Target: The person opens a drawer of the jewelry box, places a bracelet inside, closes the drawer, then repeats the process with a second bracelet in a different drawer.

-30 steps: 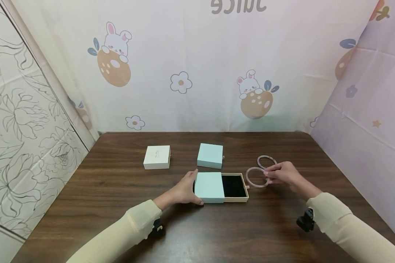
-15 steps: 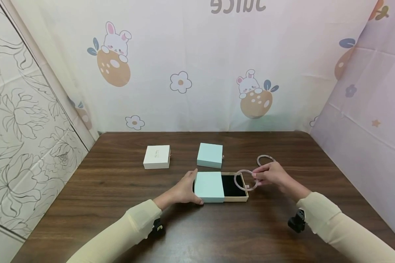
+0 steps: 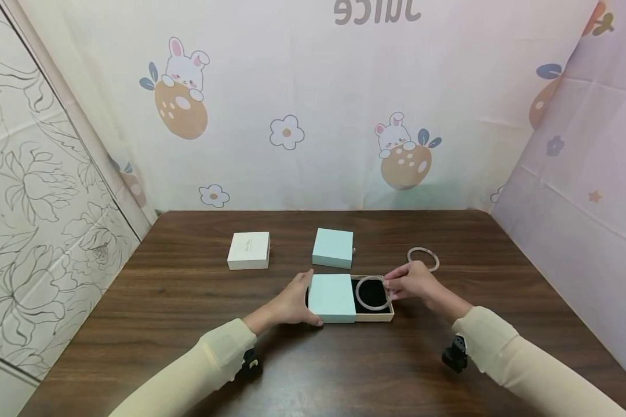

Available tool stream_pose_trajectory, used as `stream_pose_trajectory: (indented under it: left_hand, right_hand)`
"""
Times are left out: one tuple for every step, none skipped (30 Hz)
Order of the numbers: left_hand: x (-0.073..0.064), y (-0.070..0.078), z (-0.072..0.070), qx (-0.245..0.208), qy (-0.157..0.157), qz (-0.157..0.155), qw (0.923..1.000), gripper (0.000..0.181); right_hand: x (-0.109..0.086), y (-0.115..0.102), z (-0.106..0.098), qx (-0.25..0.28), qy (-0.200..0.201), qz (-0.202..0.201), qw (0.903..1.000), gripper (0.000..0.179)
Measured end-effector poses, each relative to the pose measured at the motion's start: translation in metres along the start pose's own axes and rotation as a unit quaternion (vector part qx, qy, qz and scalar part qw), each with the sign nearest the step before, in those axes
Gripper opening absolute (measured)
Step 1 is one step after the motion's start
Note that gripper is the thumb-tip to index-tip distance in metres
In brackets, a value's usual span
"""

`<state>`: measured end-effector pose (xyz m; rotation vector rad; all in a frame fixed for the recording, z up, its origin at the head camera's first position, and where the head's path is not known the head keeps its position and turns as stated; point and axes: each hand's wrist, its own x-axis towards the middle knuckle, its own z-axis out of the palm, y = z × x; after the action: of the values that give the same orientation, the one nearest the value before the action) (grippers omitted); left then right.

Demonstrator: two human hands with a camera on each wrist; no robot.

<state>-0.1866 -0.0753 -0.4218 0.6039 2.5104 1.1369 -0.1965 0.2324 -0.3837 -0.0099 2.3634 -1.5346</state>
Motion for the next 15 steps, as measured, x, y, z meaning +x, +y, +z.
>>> stream_pose_trajectory:
  left_hand:
    - [0.0, 0.0, 0.0, 0.0, 0.0, 0.0, 1.0, 0.117]
    - [0.0, 0.0, 0.0, 0.0, -0.001, 0.0, 1.0, 0.117]
    - [0.0, 0.0, 0.0, -0.001, -0.001, 0.0, 1.0, 0.117]
    - [0.0, 0.0, 0.0, -0.001, -0.001, 0.0, 1.0, 0.117]
    - [0.0, 0.0, 0.0, -0.001, -0.001, 0.0, 1.0, 0.117]
    - [0.0, 0.0, 0.0, 0.001, 0.0, 0.001, 1.0, 0.117]
    - [0.0, 0.0, -0.001, 0.002, 0.001, 0.001, 1.0, 0.117]
    - [0.0, 0.0, -0.001, 0.001, 0.001, 0.001, 1.0, 0.117]
    - [0.0, 0.0, -0.001, 0.001, 0.001, 0.001, 1.0, 0.117]
    - [0.0, 0.0, 0.0, 0.001, 0.001, 0.001, 1.0, 0.117]
    - [0.0, -0.001, 0.0, 0.002, 0.0, 0.002, 1.0, 0.117]
    - [0.0, -0.001, 0.0, 0.001, 0.0, 0.002, 1.0, 0.117]
    - [0.0, -0.001, 0.0, 0.0, 0.0, 0.002, 1.0, 0.117]
    - [0.0, -0.001, 0.0, -0.001, 0.0, 0.003, 1.0, 0.117]
    - [0.0, -0.001, 0.0, -0.001, 0.0, 0.003, 1.0, 0.117]
  right_hand:
    - [0.001, 0.0, 0.001, 0.0, -0.003, -0.004, 1.0, 0.019]
    - [0.002, 0.0, 0.002, -0.002, -0.001, -0.005, 1.0, 0.018]
    - [0.002, -0.001, 0.003, -0.007, 0.002, -0.006, 1.0, 0.018]
    - [0.001, -0.003, 0.005, -0.01, 0.006, -0.005, 0.9999, 0.018]
    - [0.001, -0.003, 0.007, -0.018, 0.013, -0.003, 0.9997, 0.02]
    - [0.001, -0.004, 0.008, -0.028, 0.017, -0.004, 0.9995, 0.02]
    - [0.001, -0.005, 0.009, -0.038, 0.021, -0.007, 0.999, 0.02]
    - [0.001, -0.005, 0.011, -0.048, 0.028, -0.006, 0.9984, 0.019]
    - [0.0, -0.006, 0.012, -0.057, 0.032, -0.008, 0.9978, 0.019]
    - [0.0, -0.006, 0.014, -0.068, 0.034, -0.012, 0.997, 0.018]
    - [0.001, -0.006, 0.015, -0.081, 0.038, -0.017, 0.9959, 0.018]
    - [0.001, -0.005, 0.016, -0.091, 0.041, -0.021, 0.9947, 0.017]
    - [0.002, -0.005, 0.017, -0.099, 0.047, -0.023, 0.9937, 0.015]
    - [0.002, -0.005, 0.018, -0.106, 0.05, -0.027, 0.9927, 0.015]
    - [0.003, -0.004, 0.018, -0.115, 0.053, -0.033, 0.9914, 0.014]
